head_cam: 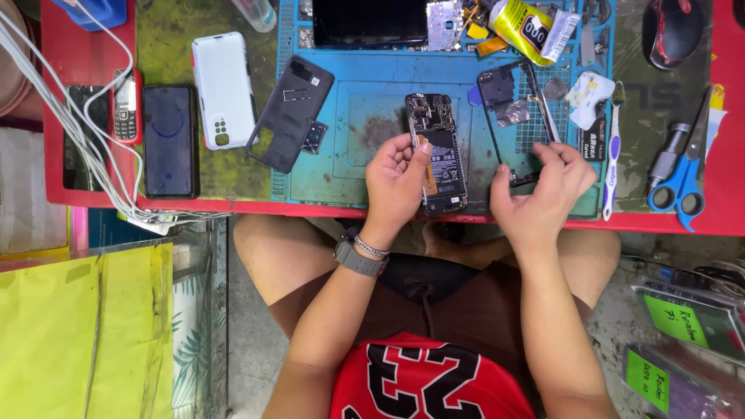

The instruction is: The person disassembles a smartphone on a workbench, using a screwdriver and tweezers to remove screws and internal components. They detach a small circuit board and set it aside while continuing to work on the phone's interior.

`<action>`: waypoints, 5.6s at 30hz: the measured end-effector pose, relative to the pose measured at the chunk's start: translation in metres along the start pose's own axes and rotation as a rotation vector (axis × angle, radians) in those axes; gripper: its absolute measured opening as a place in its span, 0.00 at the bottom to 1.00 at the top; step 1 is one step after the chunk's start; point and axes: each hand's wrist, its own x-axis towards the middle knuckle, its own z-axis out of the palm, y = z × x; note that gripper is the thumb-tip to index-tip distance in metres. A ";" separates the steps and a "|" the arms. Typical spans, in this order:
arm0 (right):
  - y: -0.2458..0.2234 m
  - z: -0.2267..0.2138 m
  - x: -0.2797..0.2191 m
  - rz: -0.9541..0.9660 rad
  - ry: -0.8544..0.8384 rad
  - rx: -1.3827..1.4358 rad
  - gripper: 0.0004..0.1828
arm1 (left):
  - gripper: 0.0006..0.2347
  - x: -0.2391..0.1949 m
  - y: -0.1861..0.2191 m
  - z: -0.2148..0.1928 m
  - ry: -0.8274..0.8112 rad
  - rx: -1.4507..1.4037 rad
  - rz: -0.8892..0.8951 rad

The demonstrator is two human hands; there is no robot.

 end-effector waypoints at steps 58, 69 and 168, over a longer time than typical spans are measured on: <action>-0.007 0.038 -0.033 0.177 -0.089 0.882 0.37 | 0.11 0.004 0.009 -0.050 -0.467 0.905 0.790; -0.005 0.041 -0.029 0.221 -0.068 0.874 0.38 | 0.07 0.004 0.028 -0.018 -0.597 1.160 0.982; -0.005 0.040 -0.028 0.288 -0.068 0.901 0.37 | 0.02 0.003 0.046 -0.044 -0.559 1.131 0.741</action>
